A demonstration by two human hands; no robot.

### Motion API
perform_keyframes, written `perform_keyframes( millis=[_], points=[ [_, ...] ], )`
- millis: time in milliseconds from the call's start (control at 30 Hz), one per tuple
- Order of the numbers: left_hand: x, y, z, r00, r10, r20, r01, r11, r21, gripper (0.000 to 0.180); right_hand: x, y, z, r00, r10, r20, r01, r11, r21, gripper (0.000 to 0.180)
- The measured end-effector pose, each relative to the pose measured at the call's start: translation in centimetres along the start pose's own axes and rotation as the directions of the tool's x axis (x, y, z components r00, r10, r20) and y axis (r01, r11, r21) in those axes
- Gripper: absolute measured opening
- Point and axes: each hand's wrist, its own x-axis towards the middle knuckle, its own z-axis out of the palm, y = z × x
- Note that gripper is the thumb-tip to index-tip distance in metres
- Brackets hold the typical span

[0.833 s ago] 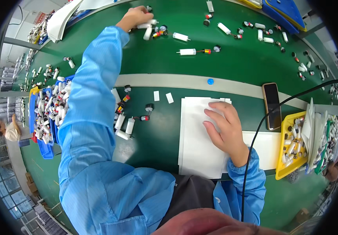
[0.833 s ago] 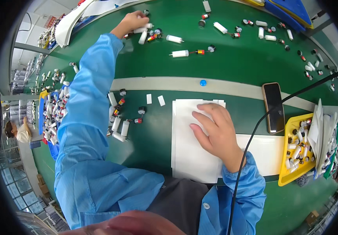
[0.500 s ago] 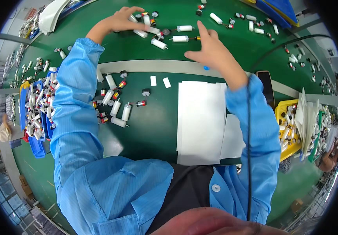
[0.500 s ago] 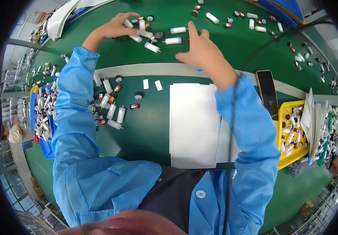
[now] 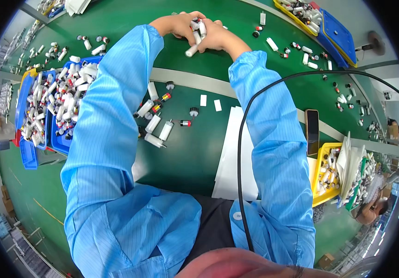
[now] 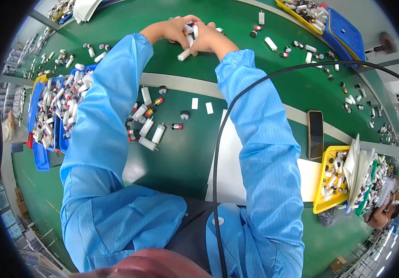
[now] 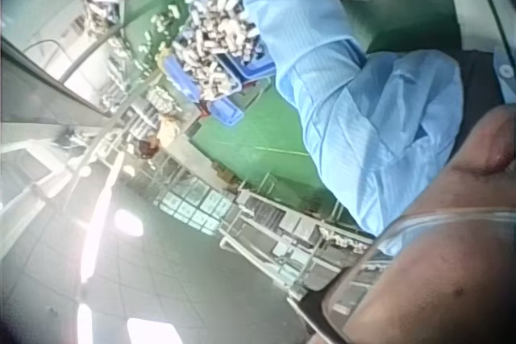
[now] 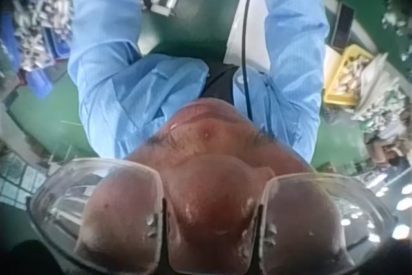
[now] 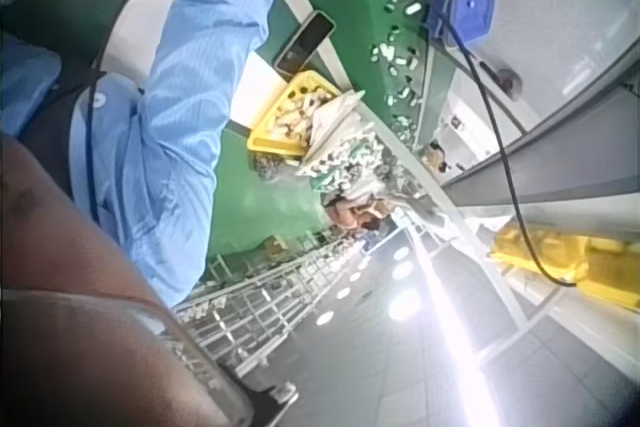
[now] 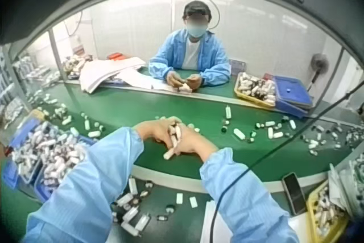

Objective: Assembling small electronic components and applying adhesive strips at a factory workbench.

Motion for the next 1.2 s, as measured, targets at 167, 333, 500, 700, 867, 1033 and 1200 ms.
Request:
perform_keyframes(
  millis=[167,333,500,700,867,1033,1200],
  points=[
    [-3.3,0.9,0.9,0.994,0.02,0.111,0.024,0.921,-0.388,0.072,-2.0,2.4,2.7,0.95,-0.2,-0.24,0.232,0.966,0.115,0.084],
    [-9.8,1.8,0.8,0.995,0.09,-0.047,-0.098,0.739,-0.666,0.052,-6.7,-1.8,5.4,0.871,-0.245,-0.427,0.389,0.874,0.292,0.078],
    [-21.5,3.7,-0.4,0.973,0.104,-0.204,-0.205,0.793,-0.574,0.055,-12.0,-8.4,8.4,0.793,-0.355,-0.495,0.595,0.625,0.505,0.074],
    [-29.1,0.0,4.6,0.959,0.027,-0.281,-0.061,0.992,-0.113,0.053,-16.5,-10.3,15.0,0.788,-0.543,-0.29,0.615,0.715,0.333,0.077],
    [-32.8,1.2,6.6,0.877,-0.062,-0.476,0.209,0.942,0.262,0.066,-24.6,-7.6,9.8,0.638,-0.729,-0.246,0.756,0.655,0.019,0.055],
    [-30.4,3.3,5.4,0.877,0.17,-0.45,0.041,0.906,0.422,0.065,-30.3,4.1,5.0,0.826,-0.37,-0.425,0.394,0.918,-0.032,0.028],
    [-24.6,13.8,10.2,0.918,0.36,-0.169,-0.3,0.906,0.3,0.057,-26.8,6.1,6.4,0.819,-0.298,-0.49,0.358,0.933,0.031,0.024]
  ],
)
